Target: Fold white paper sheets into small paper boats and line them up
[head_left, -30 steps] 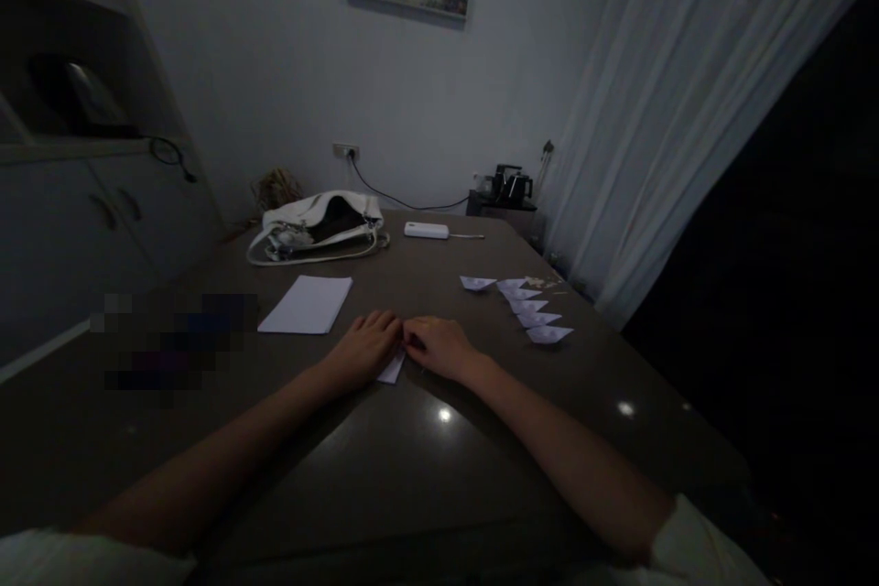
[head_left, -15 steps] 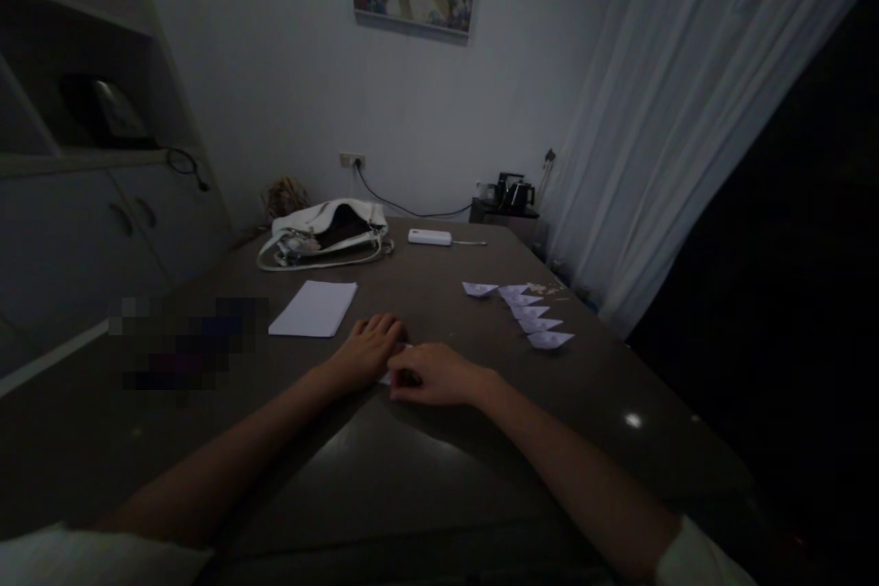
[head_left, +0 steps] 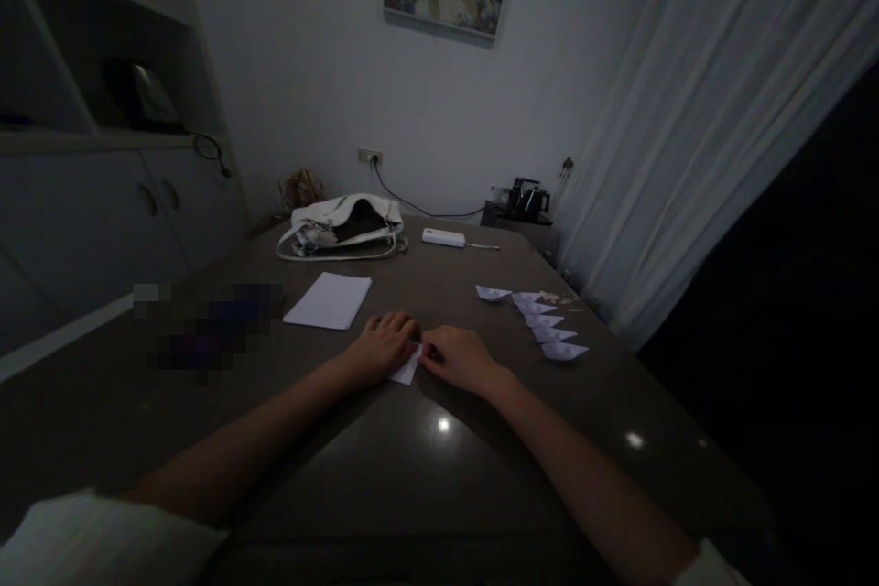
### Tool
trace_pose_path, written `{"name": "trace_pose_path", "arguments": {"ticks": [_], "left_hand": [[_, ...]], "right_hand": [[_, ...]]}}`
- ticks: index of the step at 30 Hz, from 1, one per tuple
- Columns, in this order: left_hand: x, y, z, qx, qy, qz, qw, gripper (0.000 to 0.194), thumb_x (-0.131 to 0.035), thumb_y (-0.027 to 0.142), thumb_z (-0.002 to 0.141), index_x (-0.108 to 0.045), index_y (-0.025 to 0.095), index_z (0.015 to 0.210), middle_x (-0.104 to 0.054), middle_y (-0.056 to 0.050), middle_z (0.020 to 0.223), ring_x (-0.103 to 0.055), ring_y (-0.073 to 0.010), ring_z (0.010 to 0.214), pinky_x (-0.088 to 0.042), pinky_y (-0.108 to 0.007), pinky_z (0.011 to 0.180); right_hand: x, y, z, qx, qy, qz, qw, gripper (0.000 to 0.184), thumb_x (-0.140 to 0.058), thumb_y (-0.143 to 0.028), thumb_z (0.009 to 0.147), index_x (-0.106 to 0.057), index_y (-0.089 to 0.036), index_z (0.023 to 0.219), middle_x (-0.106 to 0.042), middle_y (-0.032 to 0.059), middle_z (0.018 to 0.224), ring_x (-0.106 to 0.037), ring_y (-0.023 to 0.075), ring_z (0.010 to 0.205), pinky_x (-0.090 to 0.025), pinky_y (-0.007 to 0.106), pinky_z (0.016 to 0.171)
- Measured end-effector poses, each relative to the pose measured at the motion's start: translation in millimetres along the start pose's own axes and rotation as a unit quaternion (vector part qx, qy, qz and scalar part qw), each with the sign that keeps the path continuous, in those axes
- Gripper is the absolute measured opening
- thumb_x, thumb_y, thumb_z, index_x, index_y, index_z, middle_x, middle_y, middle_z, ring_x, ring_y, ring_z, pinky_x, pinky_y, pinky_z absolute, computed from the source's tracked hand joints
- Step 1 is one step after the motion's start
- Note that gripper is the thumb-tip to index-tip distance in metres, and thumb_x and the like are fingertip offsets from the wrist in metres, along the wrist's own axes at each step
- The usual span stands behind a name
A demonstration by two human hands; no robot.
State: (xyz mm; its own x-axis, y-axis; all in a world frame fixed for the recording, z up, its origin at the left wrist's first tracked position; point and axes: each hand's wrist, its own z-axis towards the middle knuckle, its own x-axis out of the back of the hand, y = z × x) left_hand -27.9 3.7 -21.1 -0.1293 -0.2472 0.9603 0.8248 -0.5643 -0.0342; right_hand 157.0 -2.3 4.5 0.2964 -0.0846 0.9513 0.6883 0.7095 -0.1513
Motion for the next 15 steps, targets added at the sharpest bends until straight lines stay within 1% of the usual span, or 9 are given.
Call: {"name": "trace_pose_path", "arguments": {"ticks": [4,6,10,15], "left_hand": [[1.5,1.2,0.2,0.001,0.003,0.006,1.000,0.020,-0.040,0.027,0.091,-0.049,0.017,0.106,-0.051,-0.010,0.114,-0.046,-0.0268,0.105,-0.036,-0.042,0.086],[2.0,1.7,0.4,0.001,0.005,0.005,1.000,0.020,-0.039,0.027,0.091,-0.049,0.017,0.107,-0.051,-0.010,0.114,-0.046,-0.0270,0.105,-0.036,-0.043,0.086],[2.2,1.6,0.4,0.001,0.000,0.004,1.000,0.021,-0.039,0.027,0.091,-0.050,0.017,0.106,-0.050,-0.011,0.114,-0.046,-0.0267,0.105,-0.036,-0.042,0.085],[3.3,1.2,-0.8,0.002,-0.003,-0.003,1.000,0.022,-0.038,0.027,0.091,-0.050,0.018,0.107,-0.050,-0.010,0.114,-0.045,-0.0262,0.105,-0.036,-0.042,0.085]], "right_hand": [[-2.5,0.2,0.2,-0.021,0.022,0.006,1.000,0.006,-0.056,-0.024,0.082,-0.058,-0.018,0.081,-0.064,0.0014,0.079,-0.056,0.0125,0.071,-0.029,0.022,0.058],[-4.2,-1.3,1.0,-0.024,0.021,0.006,0.999,0.007,-0.056,-0.023,0.082,-0.057,-0.017,0.080,-0.064,0.0014,0.078,-0.055,0.0122,0.069,-0.029,0.022,0.058],[-4.2,-5.2,2.4,0.002,-0.009,0.007,1.000,0.007,-0.058,-0.022,0.081,-0.057,-0.017,0.076,-0.063,0.0008,0.076,-0.054,0.0112,0.068,-0.027,0.022,0.058],[-0.9,-3.8,0.4,0.035,-0.033,0.022,0.999,0.008,-0.059,-0.025,0.082,-0.057,-0.018,0.079,-0.063,0.0008,0.078,-0.054,0.0113,0.068,-0.026,0.022,0.057]]}}
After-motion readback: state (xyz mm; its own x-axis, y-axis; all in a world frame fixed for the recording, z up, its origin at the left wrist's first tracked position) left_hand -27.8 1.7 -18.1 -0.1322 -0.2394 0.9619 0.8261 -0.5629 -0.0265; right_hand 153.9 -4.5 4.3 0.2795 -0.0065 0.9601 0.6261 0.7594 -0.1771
